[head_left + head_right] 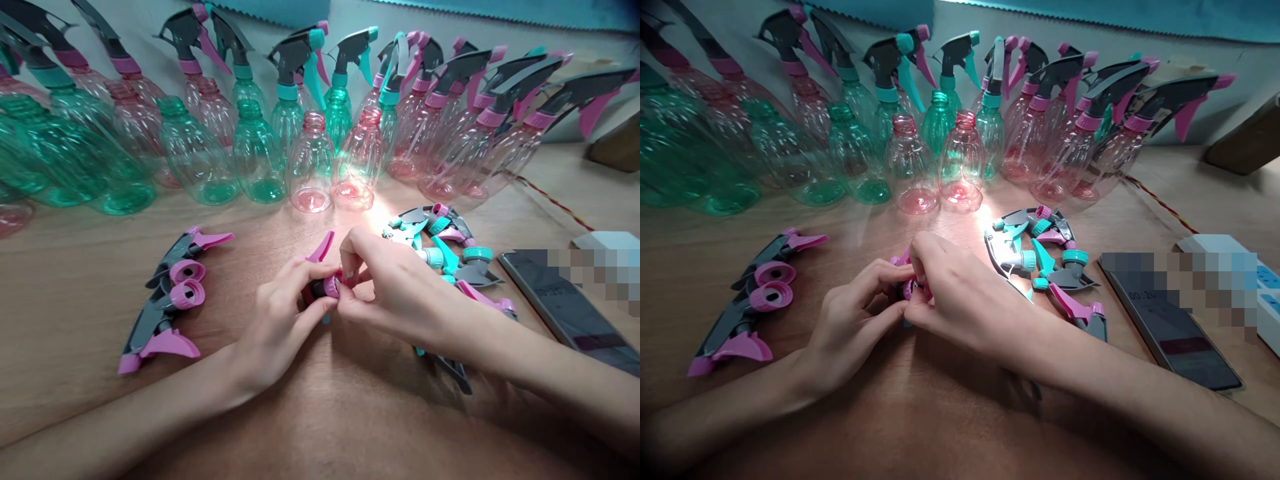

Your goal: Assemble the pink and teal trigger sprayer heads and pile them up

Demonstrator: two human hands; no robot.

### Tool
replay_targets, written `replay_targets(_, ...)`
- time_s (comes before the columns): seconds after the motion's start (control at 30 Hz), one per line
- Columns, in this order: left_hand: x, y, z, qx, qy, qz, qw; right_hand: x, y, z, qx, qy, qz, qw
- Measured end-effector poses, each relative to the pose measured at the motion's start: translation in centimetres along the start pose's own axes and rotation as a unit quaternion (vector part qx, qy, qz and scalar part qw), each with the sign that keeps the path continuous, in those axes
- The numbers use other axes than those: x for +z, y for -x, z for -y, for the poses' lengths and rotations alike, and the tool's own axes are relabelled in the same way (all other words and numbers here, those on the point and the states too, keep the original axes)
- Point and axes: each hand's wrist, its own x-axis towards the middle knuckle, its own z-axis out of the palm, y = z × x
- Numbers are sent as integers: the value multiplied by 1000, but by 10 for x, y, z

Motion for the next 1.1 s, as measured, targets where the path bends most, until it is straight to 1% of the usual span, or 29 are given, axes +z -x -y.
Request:
replay_targets(0.07, 0, 1, 0, 4, -10, 2, 1000, 2, 3, 5, 6, 70, -22, 997)
replay_targets(0.1, 0, 1, -1, 9, -15, 3, 1000, 3, 4, 7, 11, 103, -22, 994)
replay_targets(0.17, -1, 1, -1, 20, -19, 6, 1000, 3, 5, 10, 35, 130, 6, 991)
replay_targets(0.23, -1, 1, -2, 26, -15, 6, 1000, -1, 5, 9, 66, 104, 50, 991)
replay_targets(0.3, -1, 1, -2, 23, -8, 3, 1000, -7, 4, 6, 86, 61, 79, 991)
replay_targets(0.4, 0, 0, -1, 2, 22, 7, 1000, -18, 4, -3, 70, 13, 99, 993)
replay_targets(0.5, 1, 0, 0, -26, 81, 23, 996, -29, 3, -8, 52, 15, 87, 995)
replay_targets(0.6, 2, -1, 1, -50, 118, 21, 992, -37, 0, -7, 59, 34, 55, 996)
replay_targets(0.7, 3, -1, 0, -55, 127, 1, 990, -42, -3, -2, 81, -20, 37, 996)
replay_targets(0.8, 3, -2, 0, -51, 142, -1, 989, -43, -5, 2, 99, -125, 54, 986)
replay_targets(0.87, 3, -2, -1, -48, 151, 5, 987, -42, -6, 1, 107, -174, 72, 976)
replay_targets(1.0, 2, -2, -2, -39, 142, 7, 989, -40, -6, -3, 124, -218, 97, 963)
replay_targets(1.1, 2, -1, -1, -39, 151, 13, 988, -39, -5, -5, 100, -214, 107, 966)
